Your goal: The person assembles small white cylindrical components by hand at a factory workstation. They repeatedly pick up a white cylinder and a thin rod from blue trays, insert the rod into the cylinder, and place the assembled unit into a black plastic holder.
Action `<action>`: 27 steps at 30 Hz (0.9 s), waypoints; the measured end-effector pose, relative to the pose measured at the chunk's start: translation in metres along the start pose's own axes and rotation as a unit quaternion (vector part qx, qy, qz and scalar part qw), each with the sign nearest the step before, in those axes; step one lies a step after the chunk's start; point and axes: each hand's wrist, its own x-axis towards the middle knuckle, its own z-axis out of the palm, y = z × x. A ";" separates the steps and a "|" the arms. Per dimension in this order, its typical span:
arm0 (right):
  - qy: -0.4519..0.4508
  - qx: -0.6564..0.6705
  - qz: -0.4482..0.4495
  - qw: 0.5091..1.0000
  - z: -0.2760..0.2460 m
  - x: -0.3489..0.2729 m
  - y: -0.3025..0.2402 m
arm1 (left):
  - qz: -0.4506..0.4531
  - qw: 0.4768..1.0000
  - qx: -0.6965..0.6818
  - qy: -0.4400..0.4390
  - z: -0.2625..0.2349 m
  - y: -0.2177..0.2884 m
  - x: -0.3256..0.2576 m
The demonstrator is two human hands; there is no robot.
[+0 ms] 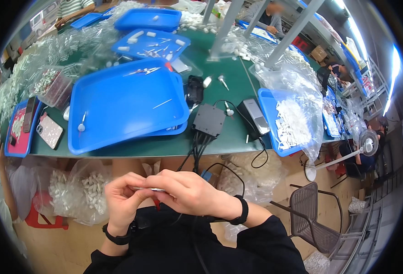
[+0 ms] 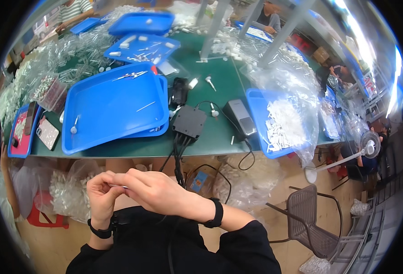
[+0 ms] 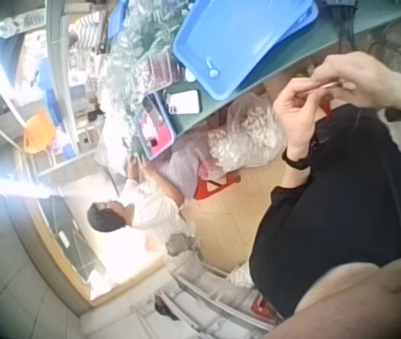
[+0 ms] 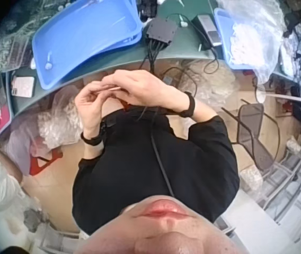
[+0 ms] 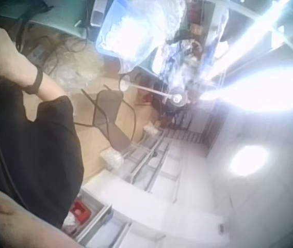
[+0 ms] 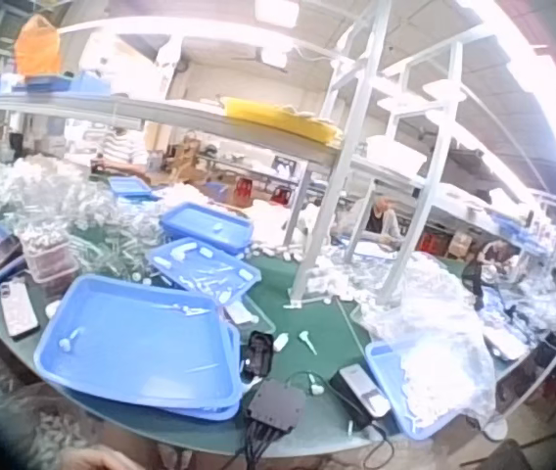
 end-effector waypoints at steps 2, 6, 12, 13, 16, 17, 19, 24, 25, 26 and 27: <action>-0.076 0.113 0.113 0.984 -0.029 0.002 -0.003 | -0.025 0.999 -0.011 -0.031 0.004 0.000 0.002; -0.091 0.021 0.153 0.984 -0.130 -0.008 0.041 | -0.020 0.998 0.023 0.050 -0.013 0.000 0.010; 0.221 -0.660 0.490 0.525 -0.295 -0.107 0.154 | -0.059 0.991 0.037 0.110 -0.052 0.008 0.005; 0.202 -0.669 0.510 0.501 -0.306 -0.106 0.160 | -0.059 0.991 0.033 0.118 -0.054 0.008 0.005; 0.151 -0.653 0.583 0.460 -0.335 -0.109 0.184 | -0.060 0.987 0.036 0.144 -0.058 0.009 0.008; 0.141 -0.620 0.613 0.468 -0.347 -0.111 0.196 | -0.057 0.985 0.044 0.154 -0.059 0.008 0.009; 0.188 -0.608 0.583 0.505 -0.387 -0.124 0.222 | -0.052 0.984 0.052 0.162 -0.060 0.008 0.015; 0.361 -0.596 0.412 0.587 -0.419 -0.053 0.199 | -0.062 0.976 0.089 0.192 -0.066 0.012 0.016; 0.391 -0.601 0.357 0.599 -0.439 -0.048 0.193 | -0.062 0.976 0.089 0.191 -0.067 0.011 0.019; 0.423 -0.480 0.332 0.693 -0.462 -0.046 0.184 | -0.063 0.976 0.087 0.189 -0.069 0.009 0.021; 0.445 -0.343 0.300 0.771 -0.477 -0.044 0.180 | -0.064 0.976 0.089 0.191 -0.069 0.007 0.023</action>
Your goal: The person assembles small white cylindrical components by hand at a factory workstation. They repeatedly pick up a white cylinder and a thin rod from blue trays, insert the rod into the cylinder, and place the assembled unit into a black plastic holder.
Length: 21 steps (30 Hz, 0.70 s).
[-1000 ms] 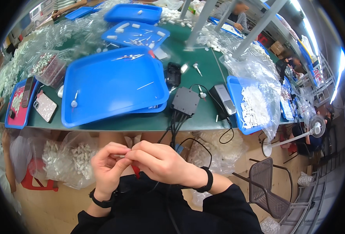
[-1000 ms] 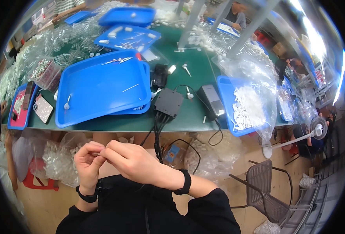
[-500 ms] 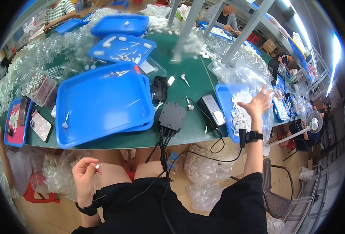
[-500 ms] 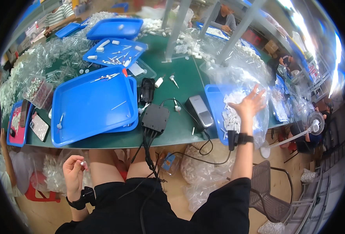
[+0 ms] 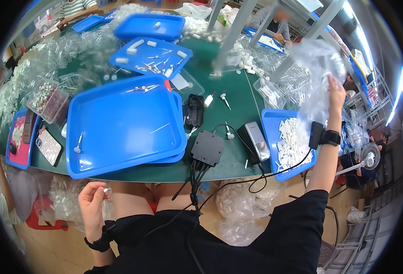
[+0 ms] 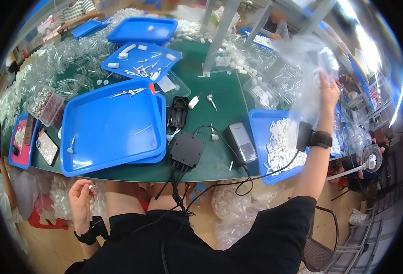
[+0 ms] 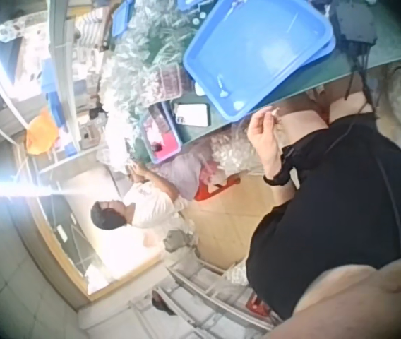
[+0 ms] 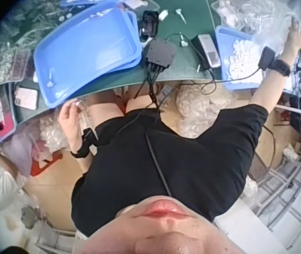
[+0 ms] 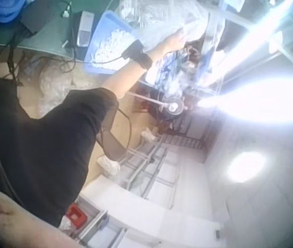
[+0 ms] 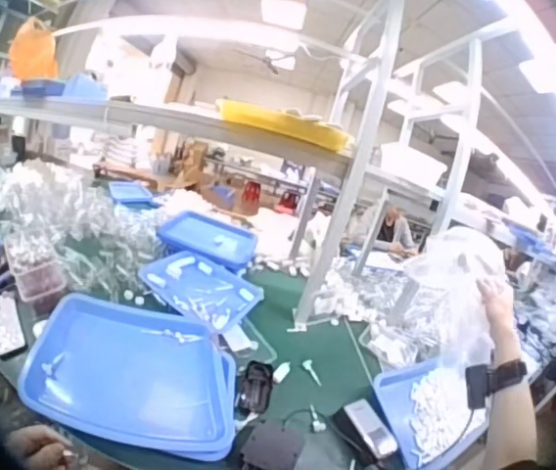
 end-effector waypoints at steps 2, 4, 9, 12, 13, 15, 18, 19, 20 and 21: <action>-0.028 0.243 0.093 0.965 0.003 -0.012 -0.037 | -0.001 1.000 0.002 0.013 0.000 0.000 0.000; -0.100 0.381 0.151 0.907 0.000 -0.025 -0.059 | -0.004 1.000 0.000 0.014 -0.001 -0.001 0.001; -0.110 0.438 0.139 0.881 0.000 -0.030 -0.046 | -0.010 1.000 0.006 -0.017 0.000 0.001 0.008; -0.047 0.344 0.054 0.936 0.008 -0.029 -0.054 | -0.019 1.000 0.010 -0.013 -0.007 0.000 0.006; -0.010 0.274 -0.021 0.961 0.009 -0.022 -0.051 | -0.019 1.000 0.008 -0.003 -0.007 0.000 0.006; 0.074 0.068 -0.113 0.989 0.013 -0.008 -0.041 | -0.020 1.000 0.004 0.016 -0.005 0.000 0.007; 0.110 -0.160 -0.331 0.923 0.052 -0.027 -0.051 | -0.005 1.000 -0.007 0.015 -0.001 -0.001 0.008; 0.077 -0.192 -0.305 0.930 0.067 -0.037 -0.053 | 0.000 1.000 -0.007 0.014 0.002 0.000 0.009; 0.044 -0.225 -0.278 0.933 0.083 -0.049 -0.056 | 0.004 1.000 -0.009 0.010 0.005 0.001 0.011; -0.025 -0.156 -0.265 0.951 0.102 -0.062 -0.063 | 0.009 1.000 -0.009 0.009 0.008 0.002 0.012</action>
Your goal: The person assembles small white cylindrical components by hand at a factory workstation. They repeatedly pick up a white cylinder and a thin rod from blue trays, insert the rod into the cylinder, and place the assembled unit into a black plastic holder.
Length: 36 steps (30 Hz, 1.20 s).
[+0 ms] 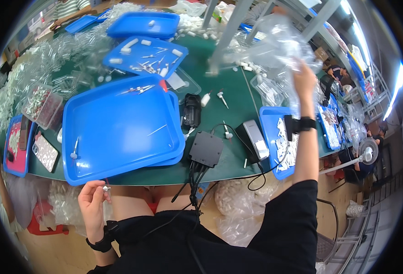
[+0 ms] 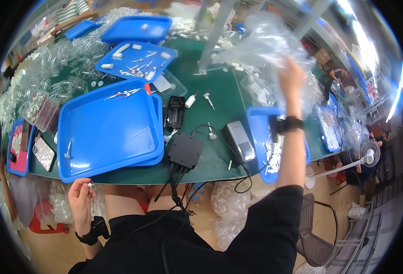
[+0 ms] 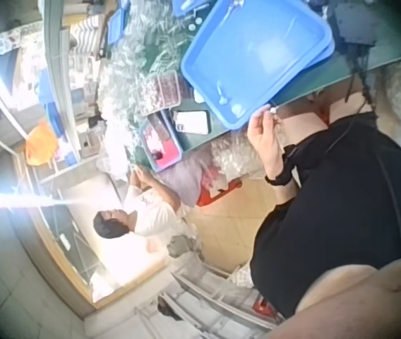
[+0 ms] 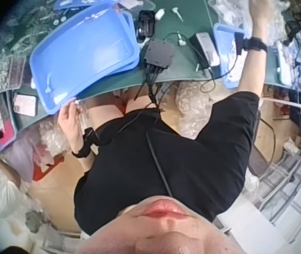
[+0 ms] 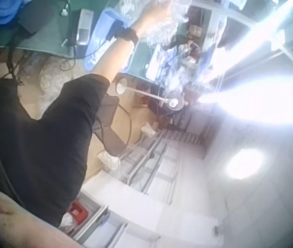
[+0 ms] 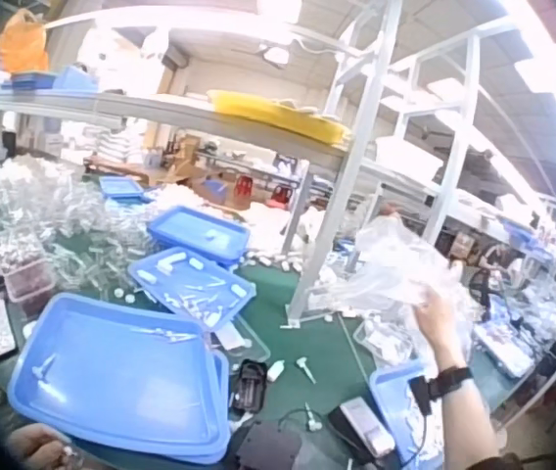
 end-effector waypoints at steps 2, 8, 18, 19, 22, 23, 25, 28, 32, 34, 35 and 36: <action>-0.188 -0.153 0.053 0.969 0.030 -0.013 -0.038 | 0.009 1.000 -0.005 -0.023 0.006 0.003 0.004; -0.271 -0.062 -0.133 0.951 0.020 -0.067 -0.192 | 0.060 0.996 0.060 -0.040 0.030 0.019 0.012; -0.399 0.390 -0.326 0.763 -0.041 -0.131 -0.332 | 0.114 0.991 0.054 -0.035 0.065 0.025 0.017; -0.407 0.393 -0.324 0.758 -0.039 -0.132 -0.337 | 0.112 0.992 0.053 -0.040 0.064 0.025 0.016; -0.409 0.421 -0.307 0.749 -0.044 -0.128 -0.341 | 0.117 0.991 0.050 -0.042 0.061 0.028 0.014; -0.411 0.439 -0.300 0.741 -0.045 -0.126 -0.344 | 0.124 0.989 0.061 -0.043 0.055 0.026 0.014; -0.437 0.440 -0.297 0.726 -0.045 -0.126 -0.348 | 0.111 0.991 0.051 -0.054 0.053 0.025 0.014; -0.428 0.463 -0.298 0.717 -0.036 -0.127 -0.354 | 0.088 0.994 0.046 -0.055 0.048 0.027 0.015; -0.486 0.436 -0.192 0.733 -0.018 -0.112 -0.352 | 0.240 0.934 0.243 0.103 0.023 0.032 0.024; -0.469 0.389 -0.229 0.759 -0.012 -0.107 -0.347 | 0.282 0.863 0.362 0.213 0.010 0.035 0.028; -0.459 0.365 -0.247 0.771 -0.008 -0.106 -0.343 | 0.299 0.816 0.417 0.265 0.003 0.036 0.031; -0.391 0.373 -0.284 0.792 0.004 -0.116 -0.339 | 0.300 0.790 0.455 0.282 -0.008 0.035 0.033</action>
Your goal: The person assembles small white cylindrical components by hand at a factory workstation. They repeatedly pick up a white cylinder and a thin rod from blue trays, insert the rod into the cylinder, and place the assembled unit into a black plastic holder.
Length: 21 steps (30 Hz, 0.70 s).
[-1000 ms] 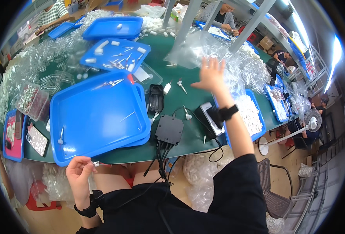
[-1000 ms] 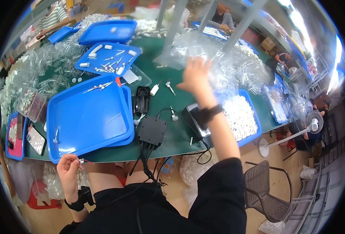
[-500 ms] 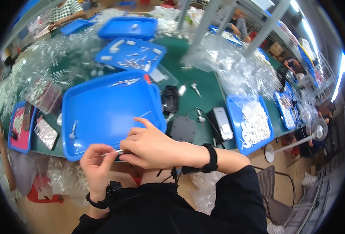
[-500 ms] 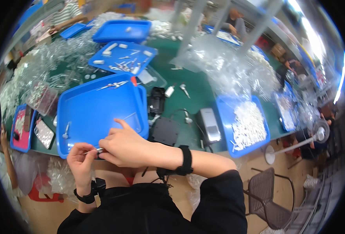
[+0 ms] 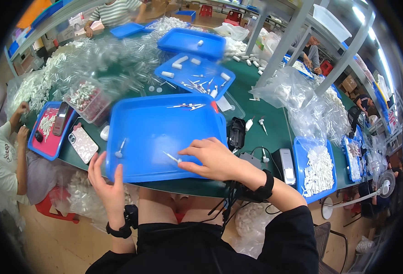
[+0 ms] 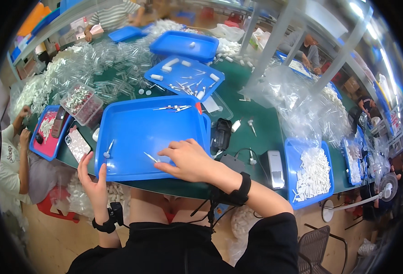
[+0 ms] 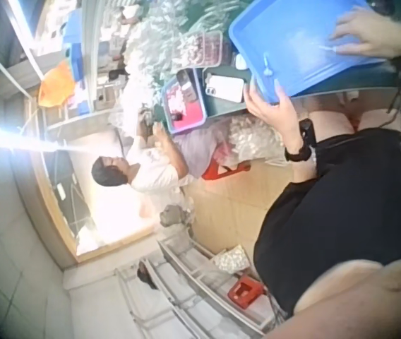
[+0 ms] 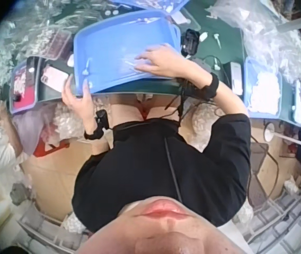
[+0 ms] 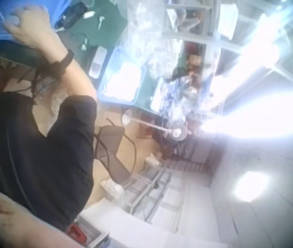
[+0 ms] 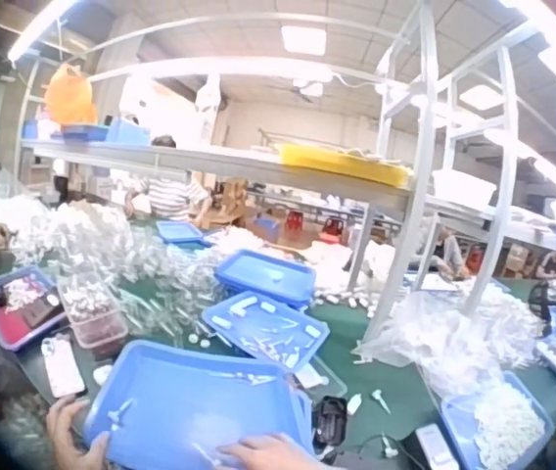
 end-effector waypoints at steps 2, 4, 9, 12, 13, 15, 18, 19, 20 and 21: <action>0.032 -0.057 0.044 0.997 -0.003 0.002 0.011 | 0.023 0.995 0.098 0.017 -0.002 -0.024 0.001; 0.065 -0.138 0.133 0.979 -0.006 0.005 0.025 | -0.130 0.990 -0.015 -0.054 -0.004 -0.039 -0.002; 0.026 -0.227 0.324 0.918 -0.009 0.001 0.056 | -0.257 0.940 -0.098 -0.203 -0.005 -0.062 -0.003; 0.022 -0.159 0.355 0.921 -0.010 -0.004 0.068 | -0.263 0.924 -0.186 -0.206 -0.008 -0.046 0.002; 0.027 -0.139 0.360 0.922 -0.012 -0.007 0.072 | -0.264 0.919 -0.204 -0.211 -0.009 -0.045 0.002; -0.015 -0.072 0.390 0.918 -0.017 -0.006 0.078 | -0.269 0.905 -0.242 -0.226 -0.014 -0.043 0.002; 0.054 0.048 0.375 0.924 -0.019 -0.005 0.086 | -0.279 0.883 -0.288 -0.244 -0.028 -0.037 0.018; 0.097 0.088 0.361 0.923 -0.022 -0.008 0.088 | -0.290 0.867 -0.316 -0.254 -0.032 -0.033 0.025; 0.112 0.199 0.379 0.897 -0.031 -0.008 0.091 | -0.285 0.854 -0.351 -0.257 -0.034 -0.026 0.036; 0.158 0.321 0.337 0.871 -0.040 -0.009 0.091 | -0.281 0.838 -0.387 -0.263 -0.030 -0.021 0.046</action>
